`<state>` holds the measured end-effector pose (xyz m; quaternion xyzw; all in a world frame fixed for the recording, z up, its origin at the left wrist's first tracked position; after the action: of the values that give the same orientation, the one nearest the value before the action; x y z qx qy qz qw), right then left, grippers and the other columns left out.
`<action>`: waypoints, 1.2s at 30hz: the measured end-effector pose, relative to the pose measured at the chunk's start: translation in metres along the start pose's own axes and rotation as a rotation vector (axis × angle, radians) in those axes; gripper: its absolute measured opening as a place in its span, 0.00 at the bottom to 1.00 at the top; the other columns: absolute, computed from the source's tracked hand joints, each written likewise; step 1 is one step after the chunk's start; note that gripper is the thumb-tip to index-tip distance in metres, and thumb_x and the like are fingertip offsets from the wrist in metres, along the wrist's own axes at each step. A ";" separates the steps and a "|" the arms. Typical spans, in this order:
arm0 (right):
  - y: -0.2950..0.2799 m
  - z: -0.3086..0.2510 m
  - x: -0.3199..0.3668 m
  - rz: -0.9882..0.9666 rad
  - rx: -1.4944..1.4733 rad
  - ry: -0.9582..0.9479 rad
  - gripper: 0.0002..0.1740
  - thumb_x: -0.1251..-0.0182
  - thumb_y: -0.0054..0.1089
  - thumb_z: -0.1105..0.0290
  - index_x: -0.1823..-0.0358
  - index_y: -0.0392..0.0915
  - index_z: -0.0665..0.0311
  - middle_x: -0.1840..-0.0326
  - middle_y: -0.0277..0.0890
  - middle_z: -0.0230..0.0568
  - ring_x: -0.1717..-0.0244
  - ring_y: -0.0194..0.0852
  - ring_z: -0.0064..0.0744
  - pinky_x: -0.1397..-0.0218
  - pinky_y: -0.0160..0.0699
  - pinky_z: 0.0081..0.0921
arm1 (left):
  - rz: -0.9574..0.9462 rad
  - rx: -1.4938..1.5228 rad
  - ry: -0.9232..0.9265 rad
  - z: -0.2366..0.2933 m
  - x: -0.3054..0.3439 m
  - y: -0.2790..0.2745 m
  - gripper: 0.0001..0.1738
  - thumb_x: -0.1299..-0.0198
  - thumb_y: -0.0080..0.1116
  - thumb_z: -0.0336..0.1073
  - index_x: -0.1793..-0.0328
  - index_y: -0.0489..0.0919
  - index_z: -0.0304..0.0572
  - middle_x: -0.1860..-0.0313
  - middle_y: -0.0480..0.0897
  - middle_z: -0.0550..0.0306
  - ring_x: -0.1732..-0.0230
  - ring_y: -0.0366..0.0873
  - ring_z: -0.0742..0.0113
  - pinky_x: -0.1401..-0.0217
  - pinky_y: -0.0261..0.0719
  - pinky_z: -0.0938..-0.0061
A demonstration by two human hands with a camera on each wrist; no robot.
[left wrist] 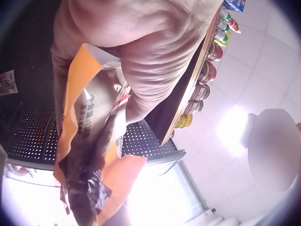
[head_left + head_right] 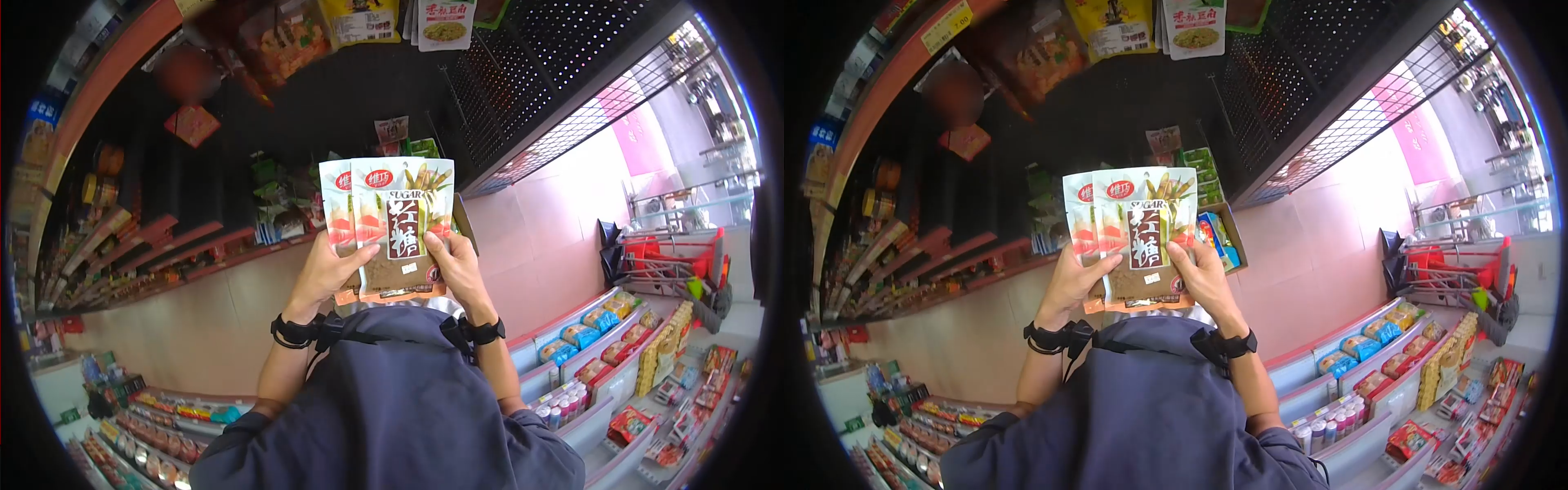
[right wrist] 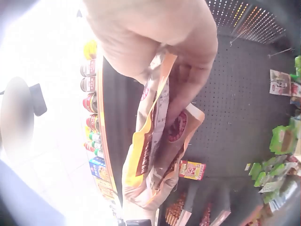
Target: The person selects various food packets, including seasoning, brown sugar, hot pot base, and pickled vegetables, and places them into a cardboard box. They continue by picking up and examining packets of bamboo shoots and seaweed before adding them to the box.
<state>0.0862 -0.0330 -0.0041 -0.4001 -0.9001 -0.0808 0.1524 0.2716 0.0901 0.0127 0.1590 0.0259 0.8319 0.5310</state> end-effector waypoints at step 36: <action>0.003 -0.019 0.007 0.010 0.104 -0.063 0.16 0.23 0.55 0.62 0.56 0.78 0.73 0.70 0.79 0.28 0.70 0.68 0.13 0.66 0.70 0.19 | 0.152 0.013 0.005 -0.008 0.022 0.012 0.16 0.40 0.64 0.29 0.46 0.81 0.32 0.55 0.87 0.58 0.56 0.82 0.77 0.51 0.79 0.76</action>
<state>0.0882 -0.0309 0.0161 -0.3984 -0.9054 -0.0205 0.1451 0.2498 0.1053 0.0126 0.1617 0.0205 0.8700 0.4652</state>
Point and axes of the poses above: each hand's wrist, its own x-axis away from the middle knuckle, its own y-axis out of the palm, z = x × y, the point moved 1 cm from there along -x, towards the middle knuckle
